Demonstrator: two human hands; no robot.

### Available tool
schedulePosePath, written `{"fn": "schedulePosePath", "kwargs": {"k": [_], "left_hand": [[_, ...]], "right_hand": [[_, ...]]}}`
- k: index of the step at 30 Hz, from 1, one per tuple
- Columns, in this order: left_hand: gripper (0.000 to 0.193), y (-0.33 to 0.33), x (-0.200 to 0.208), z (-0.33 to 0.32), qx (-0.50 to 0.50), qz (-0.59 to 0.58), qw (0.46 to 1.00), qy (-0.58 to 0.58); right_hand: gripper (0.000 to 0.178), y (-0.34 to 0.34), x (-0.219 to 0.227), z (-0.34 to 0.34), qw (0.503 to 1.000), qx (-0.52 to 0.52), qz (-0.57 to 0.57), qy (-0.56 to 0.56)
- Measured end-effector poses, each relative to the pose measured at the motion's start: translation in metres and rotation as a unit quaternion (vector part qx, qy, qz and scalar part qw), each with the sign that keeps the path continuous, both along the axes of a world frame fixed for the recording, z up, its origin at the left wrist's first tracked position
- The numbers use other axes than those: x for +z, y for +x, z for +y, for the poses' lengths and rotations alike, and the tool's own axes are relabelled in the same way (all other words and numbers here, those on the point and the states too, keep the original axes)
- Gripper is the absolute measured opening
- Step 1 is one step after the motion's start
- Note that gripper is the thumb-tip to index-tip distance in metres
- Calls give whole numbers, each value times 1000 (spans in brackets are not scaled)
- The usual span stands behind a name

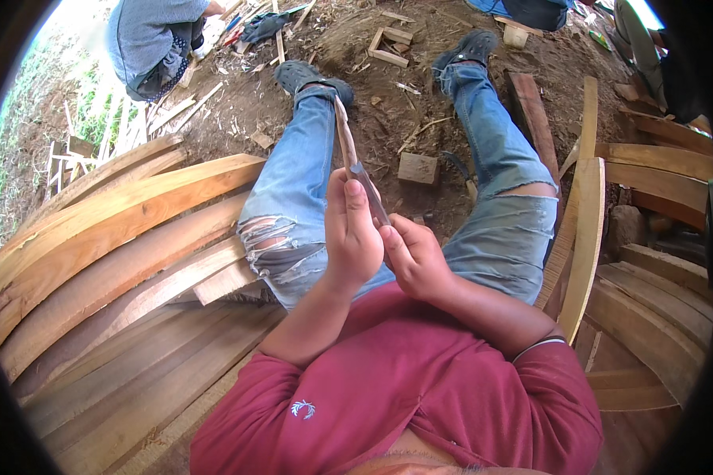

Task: The person sits on the ground and uses a knife to carve a small piece of wood, shaping it into a thin stick. They repeatedly hold the wood against a block and shave off thin layers, occasionally inspecting the progress.

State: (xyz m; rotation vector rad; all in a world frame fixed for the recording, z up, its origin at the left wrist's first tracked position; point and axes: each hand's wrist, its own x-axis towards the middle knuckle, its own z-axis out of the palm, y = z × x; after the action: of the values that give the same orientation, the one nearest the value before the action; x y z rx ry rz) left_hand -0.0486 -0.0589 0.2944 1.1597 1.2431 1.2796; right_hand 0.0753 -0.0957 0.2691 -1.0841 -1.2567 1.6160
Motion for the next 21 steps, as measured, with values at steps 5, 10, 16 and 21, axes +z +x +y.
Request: {"fn": "schedulePosePath", "kwargs": {"k": [5,10,16,21], "left_hand": [[31,1,-4,-2,-2,-27,1000,-10],[27,-22,5,7,-27,-110,991,-64],[22,-18,18,10,-67,-138,988,-22],[28,-6,27,12,-62,-126,990,-10]], "right_hand": [[28,3,6,1,1000,-1,-18,10],[26,18,11,18,997,9,-37,64],[38,23,6,17,986,93,133,-36],[41,16,3,11,983,95,150,-39]]}}
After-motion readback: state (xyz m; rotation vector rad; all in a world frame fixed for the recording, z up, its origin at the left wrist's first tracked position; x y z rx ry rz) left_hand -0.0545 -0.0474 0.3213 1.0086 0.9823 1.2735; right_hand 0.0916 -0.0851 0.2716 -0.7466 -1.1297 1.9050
